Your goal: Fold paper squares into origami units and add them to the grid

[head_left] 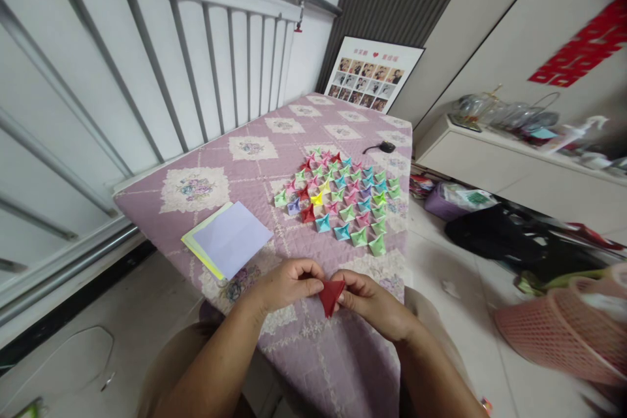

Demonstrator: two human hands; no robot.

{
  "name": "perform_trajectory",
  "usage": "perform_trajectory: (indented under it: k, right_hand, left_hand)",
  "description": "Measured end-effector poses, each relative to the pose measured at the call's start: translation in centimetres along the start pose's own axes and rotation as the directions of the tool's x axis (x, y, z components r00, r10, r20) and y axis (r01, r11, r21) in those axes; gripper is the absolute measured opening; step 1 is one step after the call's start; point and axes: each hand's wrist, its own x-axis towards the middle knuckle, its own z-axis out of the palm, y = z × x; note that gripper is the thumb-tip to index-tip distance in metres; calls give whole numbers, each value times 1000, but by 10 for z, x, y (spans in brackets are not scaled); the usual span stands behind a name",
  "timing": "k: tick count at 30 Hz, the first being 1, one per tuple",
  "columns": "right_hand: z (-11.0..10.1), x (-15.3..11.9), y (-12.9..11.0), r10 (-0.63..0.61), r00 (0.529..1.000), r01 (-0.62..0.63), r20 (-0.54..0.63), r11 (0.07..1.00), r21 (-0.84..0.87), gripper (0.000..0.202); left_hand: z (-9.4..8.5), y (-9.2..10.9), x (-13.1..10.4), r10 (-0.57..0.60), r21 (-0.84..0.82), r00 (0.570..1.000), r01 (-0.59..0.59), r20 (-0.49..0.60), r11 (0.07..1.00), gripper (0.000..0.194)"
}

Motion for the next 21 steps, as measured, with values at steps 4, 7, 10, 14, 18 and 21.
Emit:
perform_trajectory:
  k: [4,7,10,14,18,21]
  right_hand:
    - [3,1,2,36,998,-39,43,997,71,33]
    - [5,2,4,81,995,-87,51,988,130,33]
    - [6,2,3,86,995,-92,47,984,154,33]
    - [7,1,0,86,996,-91,39,985,150,35]
    - [4,0,2,58,998,-63,38,988,142,31]
    - [1,0,6,41,999,-43,21,989,139,29]
  left_hand:
    - [0,-2,-1,-26,-42,999,25,-28,999,18]
    - [0,-4,-2,-36,-92,999,34,-25,995,21]
    - [1,-5,-1,-32,-160,999,32,4,987,23]
    - [2,-6,0,-19,-251,999,29,39,967,25]
    - [4,-8,1,-20,-326,999,33,41,945,28]
    - [5,-9,1,-27,-371,999,39,38,928,31]
